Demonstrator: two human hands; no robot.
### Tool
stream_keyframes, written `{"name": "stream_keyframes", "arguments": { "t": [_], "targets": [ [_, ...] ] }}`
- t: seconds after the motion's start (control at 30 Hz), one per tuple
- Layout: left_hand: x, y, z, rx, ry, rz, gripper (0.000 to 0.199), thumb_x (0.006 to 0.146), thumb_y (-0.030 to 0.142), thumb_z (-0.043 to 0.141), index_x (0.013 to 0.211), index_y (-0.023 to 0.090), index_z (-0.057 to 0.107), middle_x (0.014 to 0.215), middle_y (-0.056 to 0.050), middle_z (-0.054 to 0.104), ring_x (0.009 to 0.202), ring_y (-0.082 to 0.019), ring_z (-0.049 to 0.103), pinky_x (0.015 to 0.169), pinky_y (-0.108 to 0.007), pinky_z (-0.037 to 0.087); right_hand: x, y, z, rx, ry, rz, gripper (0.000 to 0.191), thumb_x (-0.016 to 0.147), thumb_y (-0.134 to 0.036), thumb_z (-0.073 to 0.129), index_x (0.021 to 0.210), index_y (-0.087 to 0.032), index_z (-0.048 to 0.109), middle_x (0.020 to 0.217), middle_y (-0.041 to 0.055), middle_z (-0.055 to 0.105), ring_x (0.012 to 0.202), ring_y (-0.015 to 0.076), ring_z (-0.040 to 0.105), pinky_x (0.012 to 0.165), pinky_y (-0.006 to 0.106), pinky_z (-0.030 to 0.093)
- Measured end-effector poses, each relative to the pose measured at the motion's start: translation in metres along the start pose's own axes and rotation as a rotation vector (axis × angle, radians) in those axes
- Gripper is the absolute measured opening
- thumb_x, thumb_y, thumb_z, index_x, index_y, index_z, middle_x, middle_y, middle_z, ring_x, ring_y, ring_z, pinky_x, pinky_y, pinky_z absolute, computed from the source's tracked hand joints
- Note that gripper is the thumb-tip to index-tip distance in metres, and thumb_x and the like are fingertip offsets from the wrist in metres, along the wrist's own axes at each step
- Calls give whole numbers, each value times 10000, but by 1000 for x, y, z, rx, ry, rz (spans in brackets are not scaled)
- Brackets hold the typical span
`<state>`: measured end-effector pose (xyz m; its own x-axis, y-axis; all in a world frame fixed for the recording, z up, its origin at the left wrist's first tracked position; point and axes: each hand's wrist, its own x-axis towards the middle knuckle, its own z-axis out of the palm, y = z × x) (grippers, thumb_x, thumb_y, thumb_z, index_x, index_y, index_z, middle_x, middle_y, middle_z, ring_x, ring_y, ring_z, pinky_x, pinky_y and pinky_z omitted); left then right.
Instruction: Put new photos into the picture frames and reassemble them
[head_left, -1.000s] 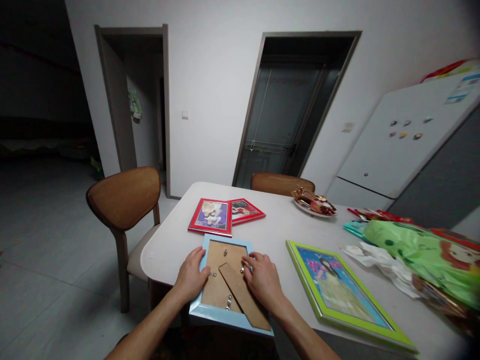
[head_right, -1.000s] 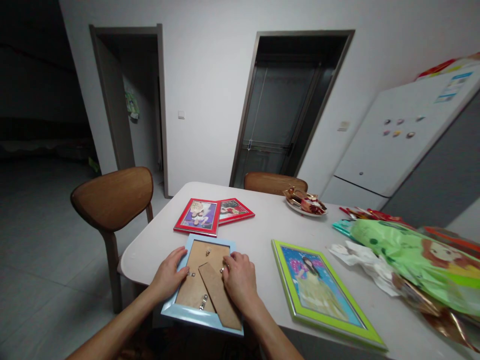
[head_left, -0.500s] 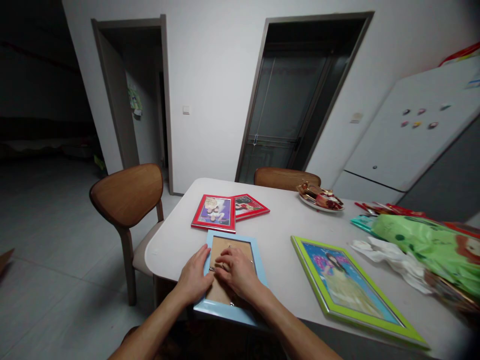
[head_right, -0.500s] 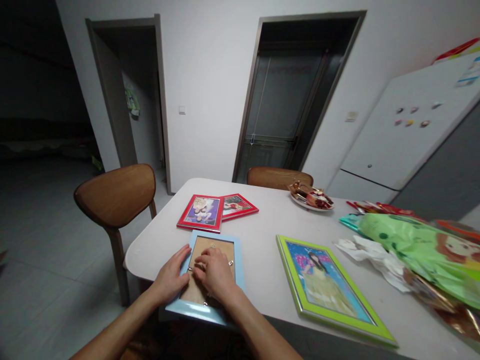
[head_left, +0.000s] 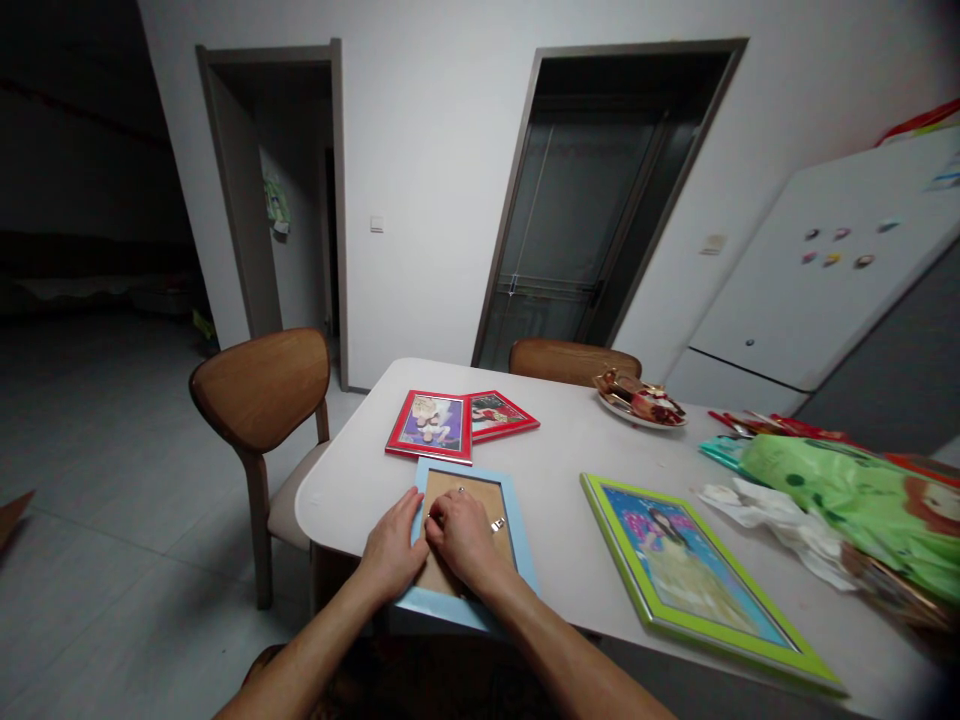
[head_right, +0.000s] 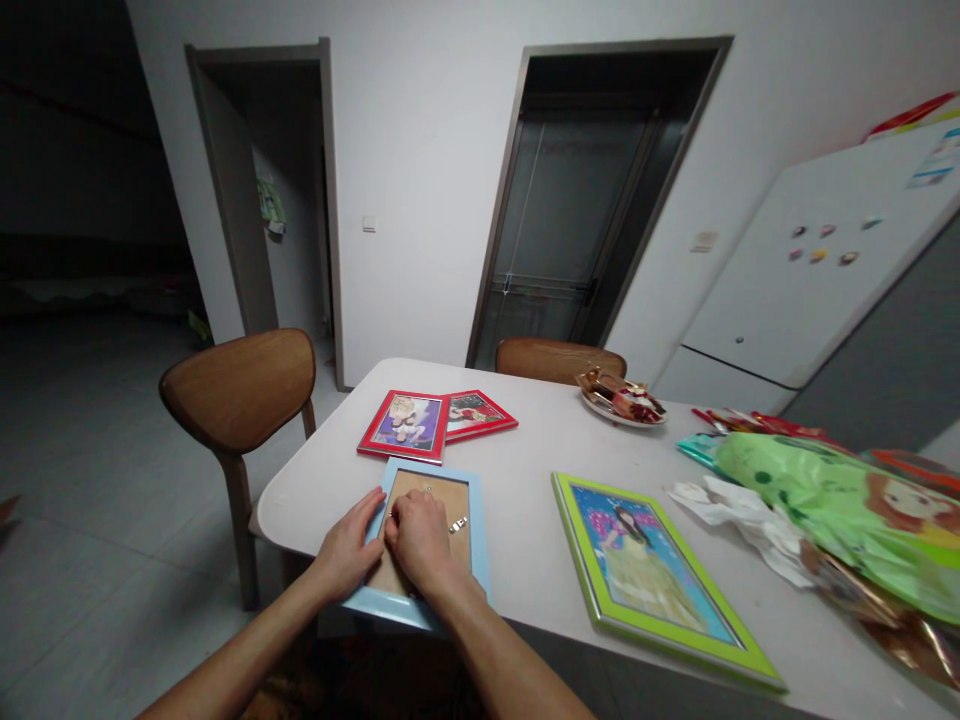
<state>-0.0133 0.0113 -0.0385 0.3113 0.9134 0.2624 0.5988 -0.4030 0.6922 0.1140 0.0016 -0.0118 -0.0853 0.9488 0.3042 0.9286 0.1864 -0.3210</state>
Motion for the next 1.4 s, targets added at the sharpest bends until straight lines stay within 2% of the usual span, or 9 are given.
{"name": "stream_keyframes", "arguments": {
  "t": [0.17, 0.3, 0.37, 0.5, 0.73, 0.93, 1.07, 1.17, 1.4],
  "targets": [
    [-1, -1, 0, 20, -5, 15, 593, 612, 138, 421, 1201, 96, 374, 1275, -86, 369, 1165, -164, 335, 991, -267, 241, -14, 19, -31, 276, -95, -121, 196, 748, -239, 452, 832, -174, 616, 898, 54, 585, 852, 136, 511, 771, 250, 368],
    [-1, 0, 0, 44, -7, 11, 597, 611, 139, 424, 1204, 89, 369, 1277, -96, 364, 1163, -175, 337, 988, -280, 247, -39, 31, -54, 352, -331, -257, 175, 649, -194, 563, 800, -235, 643, 1084, 24, 511, 1023, 154, 432, 884, 285, 314],
    [0, 2, 0, 49, 0, 4, 589, 614, 138, 426, 1199, 93, 376, 1275, -96, 367, 1160, -181, 341, 987, -287, 249, -47, 30, -54, 340, -372, -270, 161, 619, -205, 601, 762, -256, 655, 1078, 15, 515, 1039, 168, 414, 895, 309, 303],
    [3, 3, 0, 26, 2, -15, 575, 617, 132, 430, 1190, 109, 388, 1271, -87, 375, 1154, -177, 350, 983, -283, 253, -48, 27, -44, 298, -273, -232, 113, 670, -224, 561, 707, -243, 666, 990, 33, 563, 1014, 184, 423, 882, 345, 307],
    [10, 4, 2, 16, -1, -26, 565, 621, 127, 430, 1185, 119, 394, 1273, -79, 375, 1157, -175, 346, 985, -280, 246, -40, 38, -48, 338, -341, -309, 152, 669, -190, 558, 757, -259, 662, 1066, 12, 542, 1044, 167, 407, 898, 325, 298],
    [12, 2, 3, 10, 2, -28, 561, 622, 128, 427, 1182, 127, 397, 1271, -68, 379, 1159, -168, 345, 985, -275, 247, -39, 34, -41, 331, -209, -269, 104, 692, -225, 538, 715, -219, 639, 934, 20, 587, 927, 152, 469, 836, 297, 338],
    [12, 4, 3, 28, -7, -22, 561, 630, 140, 419, 1190, 102, 388, 1272, -85, 375, 1159, -177, 345, 985, -280, 251, -41, 36, -37, 259, -57, -95, 274, 674, -256, 530, 935, -195, 584, 1056, 65, 520, 973, 171, 454, 845, 289, 335],
    [13, 5, 4, 19, -8, -27, 564, 624, 133, 425, 1186, 106, 392, 1272, -83, 375, 1161, -178, 341, 986, -286, 248, -40, 39, -32, 120, -42, 20, 417, 633, -277, 547, 1040, -190, 531, 973, 76, 549, 901, 189, 484, 798, 293, 357],
    [20, 14, 0, -120, -5, -96, 491, 667, 206, 448, 1149, 113, 425, 1252, -97, 400, 1152, -186, 350, 985, -303, 229, -26, 43, -36, 75, -22, 122, 409, 594, -183, 501, 999, -166, 558, 927, 70, 581, 877, 179, 508, 783, 262, 369]
  ]
}}
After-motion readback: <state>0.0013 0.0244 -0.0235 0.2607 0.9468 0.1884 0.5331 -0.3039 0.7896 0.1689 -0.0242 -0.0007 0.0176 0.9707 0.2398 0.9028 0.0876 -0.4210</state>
